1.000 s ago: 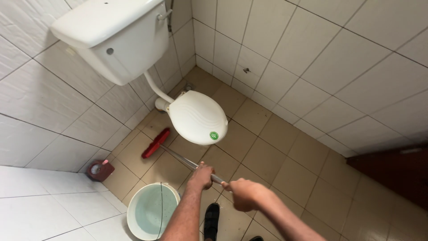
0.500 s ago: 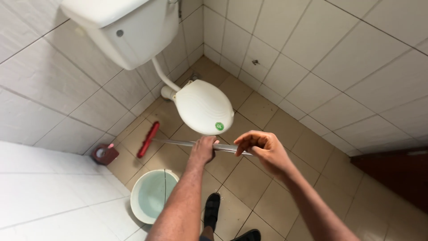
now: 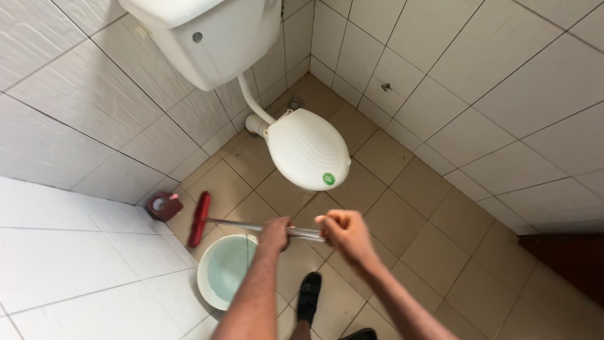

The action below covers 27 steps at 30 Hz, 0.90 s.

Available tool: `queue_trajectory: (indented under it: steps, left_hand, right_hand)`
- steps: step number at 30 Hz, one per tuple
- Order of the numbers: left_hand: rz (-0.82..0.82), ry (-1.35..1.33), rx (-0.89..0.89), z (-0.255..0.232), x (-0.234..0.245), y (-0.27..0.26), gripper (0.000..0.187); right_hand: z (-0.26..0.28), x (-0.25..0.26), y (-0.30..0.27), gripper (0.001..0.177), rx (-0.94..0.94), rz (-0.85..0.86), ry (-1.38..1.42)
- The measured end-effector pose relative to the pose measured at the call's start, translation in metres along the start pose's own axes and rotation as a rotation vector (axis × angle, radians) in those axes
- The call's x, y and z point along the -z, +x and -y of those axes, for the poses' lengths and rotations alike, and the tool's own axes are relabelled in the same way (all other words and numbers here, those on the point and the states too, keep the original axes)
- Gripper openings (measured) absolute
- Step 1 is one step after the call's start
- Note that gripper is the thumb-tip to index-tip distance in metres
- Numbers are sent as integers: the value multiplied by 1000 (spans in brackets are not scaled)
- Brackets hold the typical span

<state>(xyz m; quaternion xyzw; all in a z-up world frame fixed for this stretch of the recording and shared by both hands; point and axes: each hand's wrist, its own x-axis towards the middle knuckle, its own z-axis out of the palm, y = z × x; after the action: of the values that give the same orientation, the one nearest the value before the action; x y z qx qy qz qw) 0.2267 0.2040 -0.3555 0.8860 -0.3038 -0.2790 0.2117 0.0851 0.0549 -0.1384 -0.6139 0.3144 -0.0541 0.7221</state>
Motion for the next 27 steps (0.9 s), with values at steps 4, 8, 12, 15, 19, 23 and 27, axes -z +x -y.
queue_trajectory:
  steps: [4, 8, 12, 15, 19, 23, 27]
  left_hand:
    - [-88, -120, -55, -50, 4, 11, 11]
    - [-98, -182, -176, -92, 32, 26, 12]
    - [-10, -160, -161, -124, 98, 26, 21]
    - [-41, -123, -190, -98, 113, 44, 27]
    - [13, -64, -75, -68, 143, 43, 27]
    - [-3, -8, 116, -31, 146, 19, 21]
    - [34, 27, 217, -18, 130, 1, 60]
  right_hand:
    - [52, 22, 2, 37, -27, -114, -49]
    - [96, 39, 11, 40, 46, -139, -191]
    - [143, 28, 16, 36, 138, -51, -96]
    - [148, 13, 28, 30, 256, 31, 85]
    - [105, -6, 52, 23, 372, 108, 289]
    - [68, -38, 50, 24, 260, 137, 265]
    - [22, -58, 40, 34, 99, 117, -17]
